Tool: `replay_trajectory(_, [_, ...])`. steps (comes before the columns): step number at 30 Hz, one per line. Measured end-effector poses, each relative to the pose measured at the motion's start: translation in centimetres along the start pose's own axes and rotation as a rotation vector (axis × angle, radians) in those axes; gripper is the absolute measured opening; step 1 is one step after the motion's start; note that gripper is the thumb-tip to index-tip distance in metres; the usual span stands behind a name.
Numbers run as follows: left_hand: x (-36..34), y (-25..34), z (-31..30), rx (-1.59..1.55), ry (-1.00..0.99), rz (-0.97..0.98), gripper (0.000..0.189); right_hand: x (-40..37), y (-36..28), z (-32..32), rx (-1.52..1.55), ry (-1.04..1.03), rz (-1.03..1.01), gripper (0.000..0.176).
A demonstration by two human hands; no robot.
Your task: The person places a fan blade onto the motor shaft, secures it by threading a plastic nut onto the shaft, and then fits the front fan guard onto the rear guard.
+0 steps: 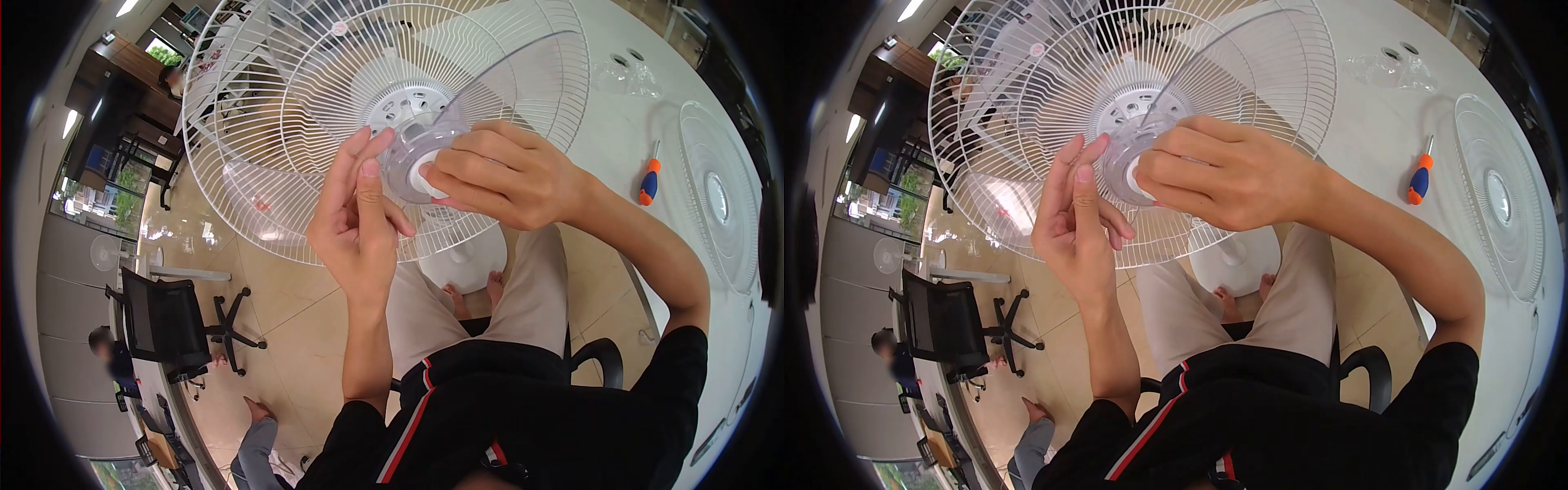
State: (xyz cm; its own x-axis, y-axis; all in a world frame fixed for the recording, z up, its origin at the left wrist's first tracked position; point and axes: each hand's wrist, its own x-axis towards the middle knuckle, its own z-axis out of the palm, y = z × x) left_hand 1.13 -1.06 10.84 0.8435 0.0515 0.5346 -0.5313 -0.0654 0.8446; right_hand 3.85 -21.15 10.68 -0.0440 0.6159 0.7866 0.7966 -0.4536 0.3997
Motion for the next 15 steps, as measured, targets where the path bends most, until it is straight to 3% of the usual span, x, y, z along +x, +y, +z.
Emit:
replay_trajectory(9, [0.3,0.8,-0.4,-0.009,-0.068,-0.023,0.033,0.9,0.1,-1.5,-0.009,-0.159,-0.029,0.029])
replay_trajectory(15, [0.7,0.7,-0.4,0.006,-0.089,0.0,0.033,1.2,0.6,-1.3,0.085,-0.187,-0.037,0.014])
